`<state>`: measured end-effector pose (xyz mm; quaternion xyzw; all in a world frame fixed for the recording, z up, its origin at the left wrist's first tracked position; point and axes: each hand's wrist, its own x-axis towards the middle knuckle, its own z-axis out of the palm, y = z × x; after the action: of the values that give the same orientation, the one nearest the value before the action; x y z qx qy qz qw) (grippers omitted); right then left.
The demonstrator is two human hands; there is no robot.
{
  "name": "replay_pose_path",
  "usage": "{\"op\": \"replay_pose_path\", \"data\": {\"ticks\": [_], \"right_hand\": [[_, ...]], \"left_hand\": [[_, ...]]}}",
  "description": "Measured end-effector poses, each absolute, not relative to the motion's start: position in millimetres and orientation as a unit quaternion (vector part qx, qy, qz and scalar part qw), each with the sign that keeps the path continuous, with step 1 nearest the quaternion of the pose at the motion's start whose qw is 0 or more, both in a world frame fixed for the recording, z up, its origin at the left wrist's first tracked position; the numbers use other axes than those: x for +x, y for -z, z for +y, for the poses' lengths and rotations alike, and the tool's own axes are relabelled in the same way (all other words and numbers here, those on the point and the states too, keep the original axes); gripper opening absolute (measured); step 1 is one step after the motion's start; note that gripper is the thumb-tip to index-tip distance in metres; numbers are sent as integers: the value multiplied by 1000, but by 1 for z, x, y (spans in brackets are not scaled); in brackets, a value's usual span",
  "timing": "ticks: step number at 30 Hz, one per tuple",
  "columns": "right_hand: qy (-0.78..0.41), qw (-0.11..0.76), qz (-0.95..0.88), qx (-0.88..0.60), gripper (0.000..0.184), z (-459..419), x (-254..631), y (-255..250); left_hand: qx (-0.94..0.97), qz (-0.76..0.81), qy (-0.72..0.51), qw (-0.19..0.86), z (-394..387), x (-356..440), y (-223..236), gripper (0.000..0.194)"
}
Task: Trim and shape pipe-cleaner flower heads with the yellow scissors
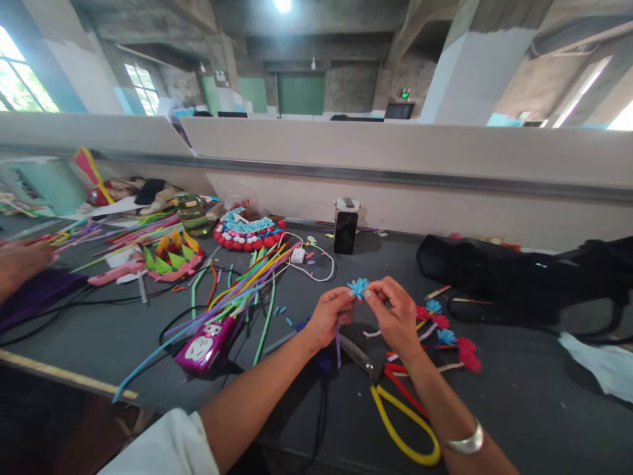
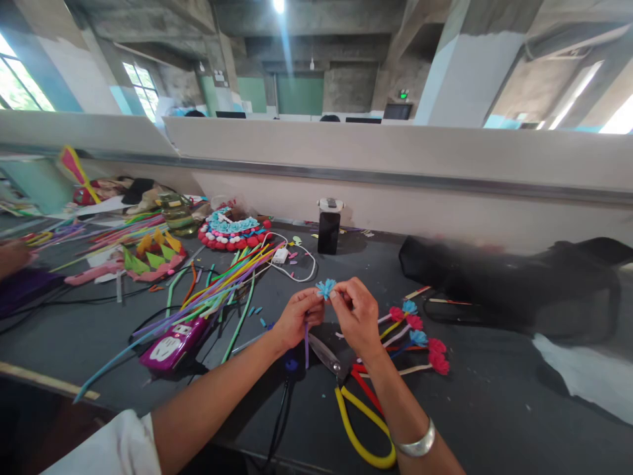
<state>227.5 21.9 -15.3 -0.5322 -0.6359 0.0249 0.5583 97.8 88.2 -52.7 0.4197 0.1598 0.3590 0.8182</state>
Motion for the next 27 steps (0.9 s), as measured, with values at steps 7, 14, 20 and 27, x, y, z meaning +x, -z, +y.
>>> {"op": "replay_pose_path", "data": {"ticks": [7, 14, 20, 27], "right_hand": [[-39, 555, -636, -534, 17, 22, 228, 13], [-18, 585, -609, -536, 14, 22, 222, 17], [15, 623, -551, -555, 14, 22, 226, 19], [16, 598, -572, -560, 14, 23, 222, 20]], "left_hand": [[425, 167, -359, 814, 89, 98, 53, 28], [414, 169, -357, 820, 90, 97, 52, 28], [393, 163, -363, 829, 91, 96, 53, 26], [359, 149, -367, 845, 96, 95, 53, 23]]}}
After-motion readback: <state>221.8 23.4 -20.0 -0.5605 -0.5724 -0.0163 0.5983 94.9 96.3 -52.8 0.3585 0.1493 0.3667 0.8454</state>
